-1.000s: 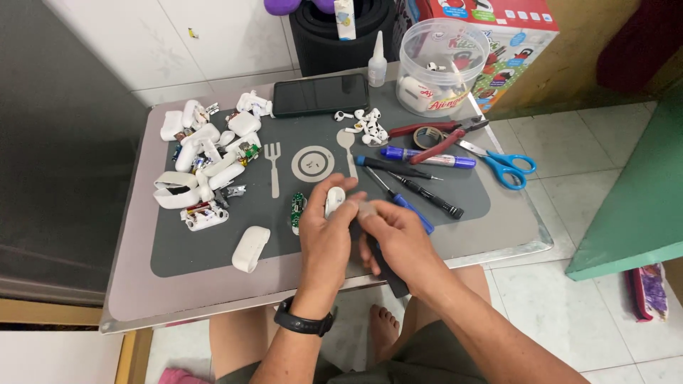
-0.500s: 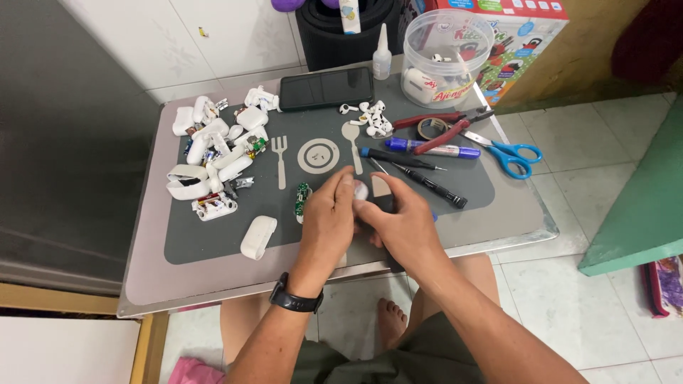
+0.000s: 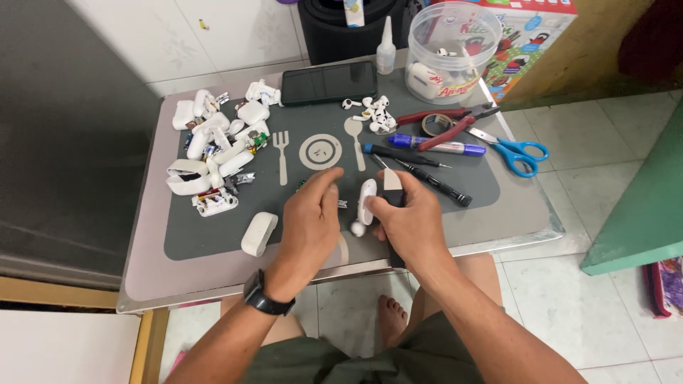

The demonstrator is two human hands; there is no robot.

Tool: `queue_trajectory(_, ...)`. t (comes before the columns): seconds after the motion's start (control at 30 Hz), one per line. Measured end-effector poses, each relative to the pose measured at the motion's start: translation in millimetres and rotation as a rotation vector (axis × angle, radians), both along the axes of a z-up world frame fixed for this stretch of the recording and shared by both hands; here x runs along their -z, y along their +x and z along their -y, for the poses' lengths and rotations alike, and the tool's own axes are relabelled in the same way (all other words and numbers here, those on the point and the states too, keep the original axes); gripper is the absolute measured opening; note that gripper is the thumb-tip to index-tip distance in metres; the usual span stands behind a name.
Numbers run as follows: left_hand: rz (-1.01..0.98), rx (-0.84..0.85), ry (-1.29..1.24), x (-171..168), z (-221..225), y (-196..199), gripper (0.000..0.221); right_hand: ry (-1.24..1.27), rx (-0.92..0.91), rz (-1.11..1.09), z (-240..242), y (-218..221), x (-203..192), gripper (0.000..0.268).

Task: Repairing small electronic earbud cases by disassembling components and using hand tools

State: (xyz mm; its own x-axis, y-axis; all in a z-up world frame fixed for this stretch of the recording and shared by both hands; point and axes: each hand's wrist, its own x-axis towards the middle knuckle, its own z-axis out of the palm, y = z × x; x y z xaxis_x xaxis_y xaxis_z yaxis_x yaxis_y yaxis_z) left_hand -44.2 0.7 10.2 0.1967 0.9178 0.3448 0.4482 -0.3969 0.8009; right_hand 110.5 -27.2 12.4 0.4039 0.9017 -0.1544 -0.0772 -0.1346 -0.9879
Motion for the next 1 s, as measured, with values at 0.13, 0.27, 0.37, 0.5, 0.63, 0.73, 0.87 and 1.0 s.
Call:
queue_trajectory(0.13, -0.180, 0.044, 0.135, -1.1, 7.1, -5.3, 0.036, 0.059, 0.027, -0.017, 1.6, -2.2, 3.8, 0.043)
queue_trajectory(0.27, -0.509, 0.084, 0.453, 34.6, 2.8, -8.5, 0.041, 0.140, 0.091, -0.010, 5.6, -2.8, 3.0, 0.041)
queue_trajectory(0.37, -0.633, 0.086, 0.465, 47.9, -8.0, -10.9, 0.042, 0.176, 0.126, -0.002, 11.3, -2.5, 3.4, 0.038)
queue_trajectory(0.5, -0.549, 0.058, 0.336, 39.8, -7.7, -4.3, 0.031, 0.299, 0.212, -0.020, 15.4, 0.9, 12.3, 0.038)
queue_trajectory(0.63, -0.493, -0.005, 0.306, 18.0, 20.7, 32.9, 0.030, 0.337, 0.219, 0.025, 12.8, 3.1, 29.1, 0.036)
queue_trajectory(0.73, -0.574, -0.060, 0.379, -4.3, 39.2, 41.4, 0.034, 0.314, 0.280, 0.219, 20.1, -2.3, 19.2, 0.035)
queue_trajectory(0.87, -0.609, 0.021, 0.421, 8.3, 35.1, 43.4, 0.020, 0.244, 0.323, -0.032, 33.9, -6.8, 2.7, 0.018)
queue_trajectory(1.0, -0.645, -0.048, 0.468, 16.6, 38.4, 39.0, 0.006, 0.250, 0.279, 0.026, 33.5, -0.9, 10.0, 0.019)
